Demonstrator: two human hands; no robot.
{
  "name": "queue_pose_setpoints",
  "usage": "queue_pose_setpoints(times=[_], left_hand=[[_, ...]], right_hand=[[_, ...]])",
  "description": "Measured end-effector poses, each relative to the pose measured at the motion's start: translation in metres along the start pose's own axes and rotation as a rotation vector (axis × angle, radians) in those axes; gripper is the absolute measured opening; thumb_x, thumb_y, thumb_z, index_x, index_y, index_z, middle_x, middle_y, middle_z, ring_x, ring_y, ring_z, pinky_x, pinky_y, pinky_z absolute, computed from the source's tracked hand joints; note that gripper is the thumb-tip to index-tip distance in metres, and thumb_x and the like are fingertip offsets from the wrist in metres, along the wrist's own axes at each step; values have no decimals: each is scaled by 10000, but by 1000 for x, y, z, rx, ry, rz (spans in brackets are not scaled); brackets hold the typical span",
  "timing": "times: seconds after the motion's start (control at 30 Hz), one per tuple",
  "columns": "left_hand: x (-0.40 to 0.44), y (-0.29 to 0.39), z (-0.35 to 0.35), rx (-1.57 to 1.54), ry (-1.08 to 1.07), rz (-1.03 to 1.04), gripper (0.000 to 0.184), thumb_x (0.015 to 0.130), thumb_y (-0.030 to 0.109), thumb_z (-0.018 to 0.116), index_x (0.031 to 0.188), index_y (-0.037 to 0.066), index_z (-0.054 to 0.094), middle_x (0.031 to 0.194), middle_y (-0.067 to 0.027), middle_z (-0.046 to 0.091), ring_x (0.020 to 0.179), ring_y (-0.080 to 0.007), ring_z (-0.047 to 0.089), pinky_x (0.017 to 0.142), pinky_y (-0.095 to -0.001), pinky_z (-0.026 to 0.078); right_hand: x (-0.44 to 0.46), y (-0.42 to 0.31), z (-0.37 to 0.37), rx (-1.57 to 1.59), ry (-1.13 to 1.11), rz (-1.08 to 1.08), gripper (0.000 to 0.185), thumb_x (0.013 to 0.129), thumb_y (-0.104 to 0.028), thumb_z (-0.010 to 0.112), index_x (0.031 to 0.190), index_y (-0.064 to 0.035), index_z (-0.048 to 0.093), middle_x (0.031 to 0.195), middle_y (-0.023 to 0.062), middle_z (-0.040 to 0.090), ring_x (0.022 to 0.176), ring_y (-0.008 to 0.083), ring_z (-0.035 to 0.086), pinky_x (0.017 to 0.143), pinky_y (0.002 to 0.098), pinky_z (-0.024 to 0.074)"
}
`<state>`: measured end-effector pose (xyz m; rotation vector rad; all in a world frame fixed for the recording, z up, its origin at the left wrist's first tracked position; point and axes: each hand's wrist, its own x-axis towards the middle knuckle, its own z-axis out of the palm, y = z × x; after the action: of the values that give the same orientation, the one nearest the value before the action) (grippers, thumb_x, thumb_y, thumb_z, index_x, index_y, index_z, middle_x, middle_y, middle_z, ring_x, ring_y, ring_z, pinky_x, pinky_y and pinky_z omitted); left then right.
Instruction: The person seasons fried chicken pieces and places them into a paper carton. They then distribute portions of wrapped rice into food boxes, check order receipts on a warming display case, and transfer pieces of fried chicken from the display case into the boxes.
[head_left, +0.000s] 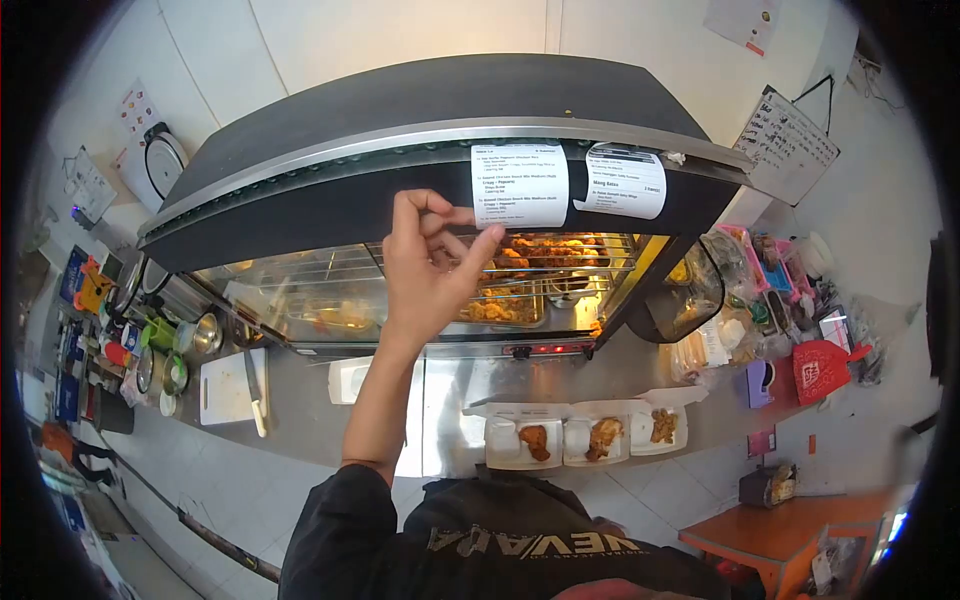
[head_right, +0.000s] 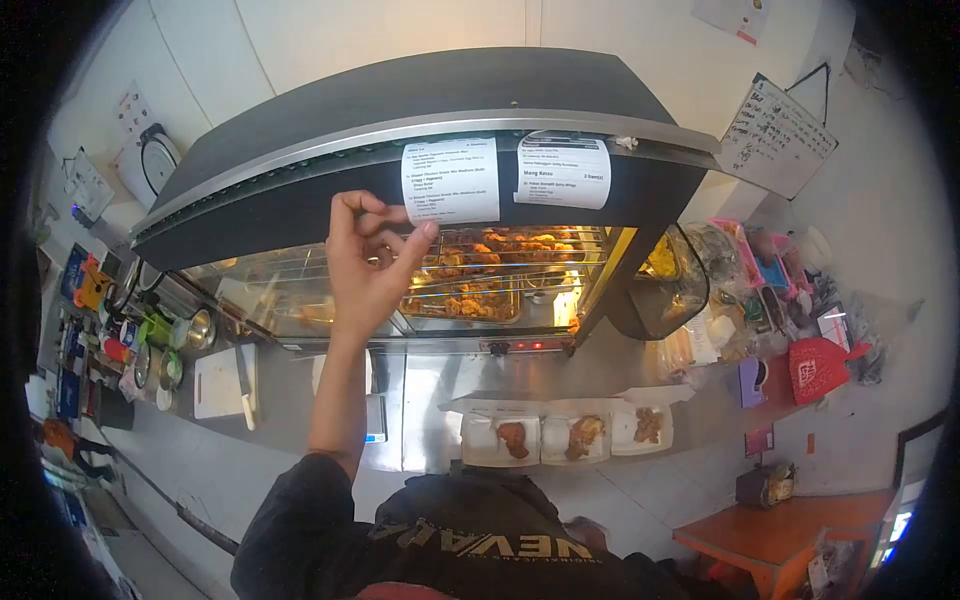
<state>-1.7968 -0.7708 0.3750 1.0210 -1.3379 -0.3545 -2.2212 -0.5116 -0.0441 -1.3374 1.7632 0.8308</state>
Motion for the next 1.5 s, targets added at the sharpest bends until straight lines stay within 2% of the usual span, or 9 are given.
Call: queue_pose_setpoints(times=[0.37,0.47,0.63,0.93,1.2,1.3,1.37,1.43,1.5], left_hand=[[-9,-21,-4,43,-32,-34,440,834,12,789,1053,54,410,1042,-131,666,674,-31,606,512,-163,403],[-17,-1,-2,340,119,122,398,843,13,780,1042,48,437,1055,-124,663,678,-31,597,510,-169,400],[-25,28,32,150,171,289,309,840,51,778,1029,4,539,884,-96,709,581,-37,618,451,-169,363],[-23,42,92,117,-1,73,417,873,89,755,1202,-47,538,654,-23,685,545,-46,612,467,-159,370],[-107,31,47,132,-684,-108,408,803,101,815,1164,35,636,1062,-96,724,824,-161,692,625,-271,524],[-176,-1,6,245,-741,-415,372,810,146,812,1138,41,672,976,-102,737,797,-213,706,664,-323,546],[-228,-18,-36,261,-768,-605,360,842,169,788,1157,41,671,882,-124,738,733,-237,712,675,-331,554],[-285,-40,-83,285,-722,-709,313,847,165,786,1111,31,687,821,-119,746,698,-201,709,660,-318,556],[-336,-58,-130,289,-642,-791,290,840,175,798,1061,16,697,782,-102,747,671,-156,699,641,-302,550]], right_hand=[[70,15,2,819,-340,-18,275,979,-320,571,1034,-59,637,949,105,672,771,252,618,678,393,497],[111,28,30,1007,-389,-7,273,991,-316,577,1020,-47,621,923,98,667,720,235,606,638,382,497],[172,56,85,1155,-460,-58,291,991,-334,595,997,-46,629,918,101,671,704,243,615,612,392,506],[151,60,79,1253,-429,46,221,969,-290,613,924,-74,624,859,105,649,680,252,602,618,392,494],[189,81,110,1357,-511,62,168,946,-251,619,896,-92,603,793,121,614,643,290,576,631,448,465],[166,67,107,1221,-426,-105,231,966,-297,470,843,-114,538,670,55,442,561,247,468,582,414,415],[262,101,175,1427,-690,-177,195,887,-275,559,922,-102,642,793,147,642,662,309,603,627,466,479],[235,65,161,781,-335,-424,231,858,-285,588,952,-93,676,883,152,679,769,335,645,685,462,509],[254,29,193,-455,235,-833,277,829,-294,617,982,-83,710,972,157,715,875,360,687,743,459,538]])
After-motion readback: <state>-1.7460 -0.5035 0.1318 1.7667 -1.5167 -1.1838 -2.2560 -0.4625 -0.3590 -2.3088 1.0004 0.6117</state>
